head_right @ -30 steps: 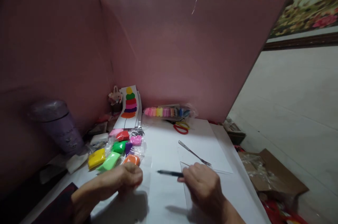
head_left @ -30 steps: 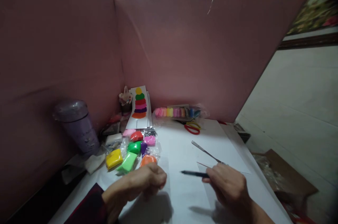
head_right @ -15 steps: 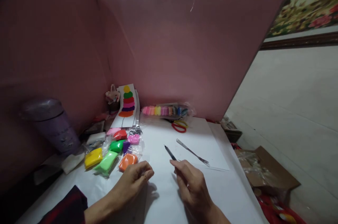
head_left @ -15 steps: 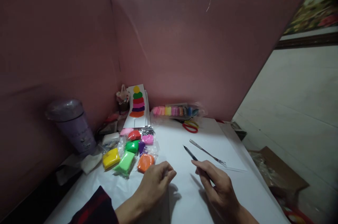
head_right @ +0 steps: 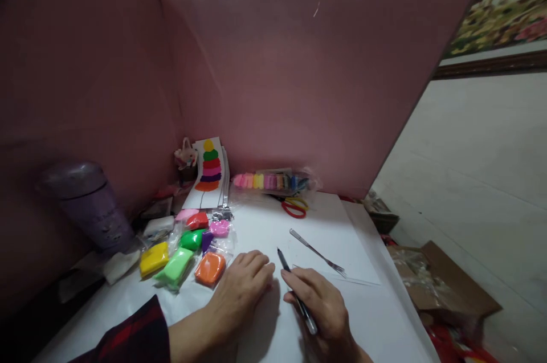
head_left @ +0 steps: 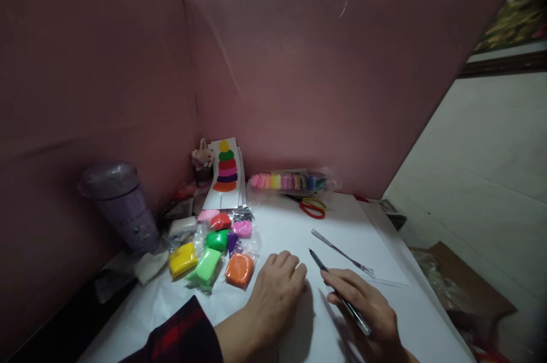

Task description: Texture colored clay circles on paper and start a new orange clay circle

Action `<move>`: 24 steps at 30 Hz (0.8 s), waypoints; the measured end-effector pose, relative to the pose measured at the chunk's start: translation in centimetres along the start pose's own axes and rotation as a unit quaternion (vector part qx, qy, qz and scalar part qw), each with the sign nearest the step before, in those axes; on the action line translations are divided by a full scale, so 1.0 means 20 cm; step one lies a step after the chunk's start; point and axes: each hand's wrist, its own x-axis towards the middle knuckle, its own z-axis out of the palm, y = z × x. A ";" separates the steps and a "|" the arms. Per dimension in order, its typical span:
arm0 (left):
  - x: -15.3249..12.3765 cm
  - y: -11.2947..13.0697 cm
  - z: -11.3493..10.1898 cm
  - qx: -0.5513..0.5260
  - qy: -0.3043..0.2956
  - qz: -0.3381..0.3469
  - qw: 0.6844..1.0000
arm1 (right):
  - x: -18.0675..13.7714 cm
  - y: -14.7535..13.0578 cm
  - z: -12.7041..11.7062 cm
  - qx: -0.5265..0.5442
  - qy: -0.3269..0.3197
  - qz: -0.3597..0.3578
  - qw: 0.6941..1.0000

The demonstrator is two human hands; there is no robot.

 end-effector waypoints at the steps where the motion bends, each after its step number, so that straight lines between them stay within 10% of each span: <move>1: 0.01 0.00 0.01 0.002 -0.001 0.006 1.000 | 0.00 0.00 0.00 -0.001 0.000 0.001 1.000; 10: -0.02 -0.03 0.08 -0.027 -0.033 -0.023 0.999 | 0.00 0.06 0.08 0.057 0.115 0.194 0.973; 16: -0.02 -0.05 0.08 -0.032 -0.030 -0.018 0.999 | 0.23 0.09 0.16 0.224 0.156 0.429 0.861; 20: -0.02 -0.06 0.11 -0.025 -0.015 -0.012 0.999 | 0.33 0.16 0.31 0.301 0.170 0.468 0.814; 24: -0.03 -0.07 0.12 -0.028 -0.010 -0.015 0.999 | 0.27 0.24 0.43 0.275 0.164 0.457 0.830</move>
